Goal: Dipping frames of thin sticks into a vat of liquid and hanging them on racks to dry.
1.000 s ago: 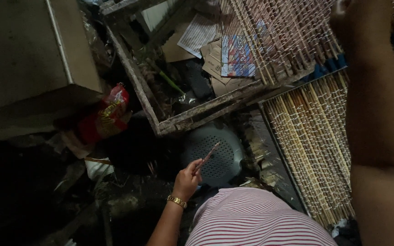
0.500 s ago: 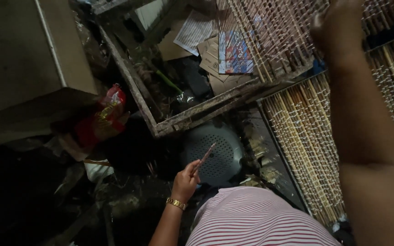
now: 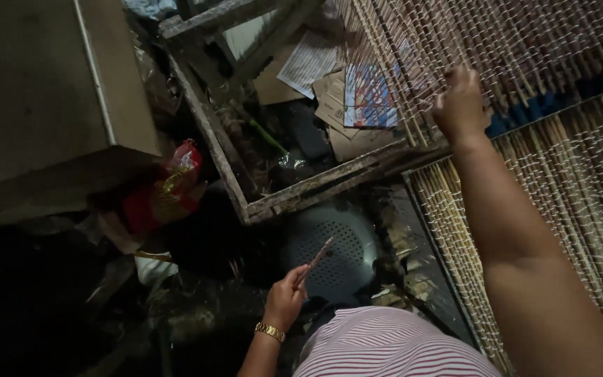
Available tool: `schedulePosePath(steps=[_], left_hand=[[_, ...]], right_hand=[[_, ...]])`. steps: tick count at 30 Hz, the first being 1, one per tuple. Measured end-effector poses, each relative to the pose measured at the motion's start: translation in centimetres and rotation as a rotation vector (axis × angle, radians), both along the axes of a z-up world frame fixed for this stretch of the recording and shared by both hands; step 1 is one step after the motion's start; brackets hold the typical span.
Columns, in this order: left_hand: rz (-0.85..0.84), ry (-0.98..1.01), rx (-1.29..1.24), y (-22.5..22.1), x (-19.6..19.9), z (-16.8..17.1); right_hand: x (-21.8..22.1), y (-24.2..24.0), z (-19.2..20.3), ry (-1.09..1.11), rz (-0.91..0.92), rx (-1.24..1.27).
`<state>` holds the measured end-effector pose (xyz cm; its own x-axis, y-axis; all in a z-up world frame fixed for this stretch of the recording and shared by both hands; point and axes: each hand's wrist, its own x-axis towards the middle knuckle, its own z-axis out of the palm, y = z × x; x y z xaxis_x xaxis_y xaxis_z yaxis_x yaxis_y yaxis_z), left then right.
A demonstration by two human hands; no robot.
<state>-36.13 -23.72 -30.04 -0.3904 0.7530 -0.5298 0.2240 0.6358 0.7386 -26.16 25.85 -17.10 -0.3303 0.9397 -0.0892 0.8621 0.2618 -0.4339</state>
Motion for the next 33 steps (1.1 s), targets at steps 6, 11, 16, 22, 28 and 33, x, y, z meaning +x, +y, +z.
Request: schedulePosePath(steps=[6, 11, 16, 22, 28, 33], left_hand=[[0.019, -0.029, -0.014, -0.5, 0.3, 0.4], [0.059, -0.069, 0.002, -0.9, 0.6, -0.4], [0.048, -0.038, 0.03, -1.2, 1.3, 0.4], [-0.019, -0.051, -0.041, -1.9, 2.6, -1.7], [-0.17, -0.006, 0.028, 1.4, 3.2, -2.4], [-0.235, -0.027, 0.155, 5.9, 6.5, 1.0]], right_hand=[[2.0, 1.7, -6.6, -0.183, 0.12, -0.02], [2.4, 2.4, -9.1, -0.218, 0.126, -0.085], [3.7, 3.8, -13.1, -0.216, 0.151, -0.017], [5.1, 5.9, -19.4, 0.006, 0.221, 0.251], [9.7, 0.7, -14.1, -0.035, 0.302, 0.216], [21.9, -6.2, -8.3, -0.198, 0.333, 0.211]])
